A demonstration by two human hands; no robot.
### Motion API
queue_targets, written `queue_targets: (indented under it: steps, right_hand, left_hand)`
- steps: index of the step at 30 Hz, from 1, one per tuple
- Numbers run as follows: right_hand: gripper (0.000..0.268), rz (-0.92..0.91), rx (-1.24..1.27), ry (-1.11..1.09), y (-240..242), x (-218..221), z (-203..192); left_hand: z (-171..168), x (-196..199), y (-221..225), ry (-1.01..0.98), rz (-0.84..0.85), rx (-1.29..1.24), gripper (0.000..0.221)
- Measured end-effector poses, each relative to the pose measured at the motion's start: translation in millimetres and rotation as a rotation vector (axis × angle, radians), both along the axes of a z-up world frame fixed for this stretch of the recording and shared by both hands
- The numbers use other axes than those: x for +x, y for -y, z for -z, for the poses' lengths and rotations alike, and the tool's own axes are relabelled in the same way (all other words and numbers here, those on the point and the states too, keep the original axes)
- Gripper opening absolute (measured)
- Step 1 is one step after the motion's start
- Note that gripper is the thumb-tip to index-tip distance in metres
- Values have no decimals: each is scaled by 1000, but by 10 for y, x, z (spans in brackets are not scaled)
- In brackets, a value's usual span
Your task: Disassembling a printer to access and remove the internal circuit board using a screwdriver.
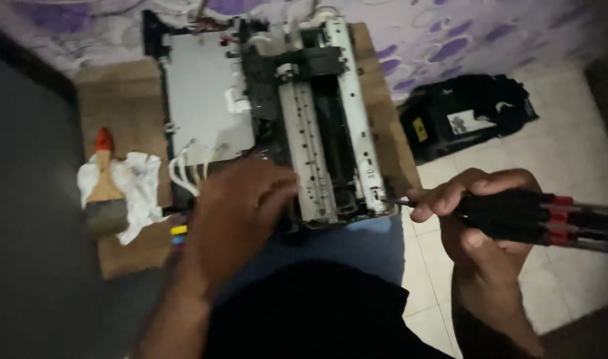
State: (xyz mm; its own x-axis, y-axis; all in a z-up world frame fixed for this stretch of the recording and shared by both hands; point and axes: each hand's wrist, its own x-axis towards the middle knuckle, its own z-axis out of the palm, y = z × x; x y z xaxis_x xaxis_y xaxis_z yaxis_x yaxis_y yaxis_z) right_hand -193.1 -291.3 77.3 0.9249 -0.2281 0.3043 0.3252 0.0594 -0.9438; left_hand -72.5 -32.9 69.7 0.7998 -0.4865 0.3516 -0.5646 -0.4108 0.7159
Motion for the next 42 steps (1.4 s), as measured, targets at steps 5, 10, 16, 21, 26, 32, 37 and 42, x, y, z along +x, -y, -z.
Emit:
queue_targets:
  steps: [5, 10, 16, 21, 26, 32, 37, 42]
  right_hand:
    - [39, -17, 7, 23, 162, -12, 23]
    - [37, -35, -48, -26, 304, -51, 40]
    - [34, -47, -99, -54, 364, -81, 52]
    - [35, -43, -49, -20, 377, -58, 58]
    - [36, -62, 16, -22, 368, -50, 75]
    - [38, -127, 28, -24, 377, -48, 122]
    - [38, -113, 16, -32, 360, -24, 129]
    - [38, -119, 1, -34, 353, 4, 134]
  left_hand:
    - [411, -197, 559, -138, 125, -169, 14]
    - [555, -300, 909, -99, 201, -243, 18]
    - [577, -310, 1096, -138, 215, -204, 12]
    - [518, -276, 1170, -34, 86, -157, 7]
    - [537, -293, 1201, -22, 53, -121, 13]
    - [599, -348, 1201, 9, 67, -61, 14]
    - [619, -368, 1202, 47, 39, -102, 18]
    - [594, -360, 1189, 65, 62, -93, 22]
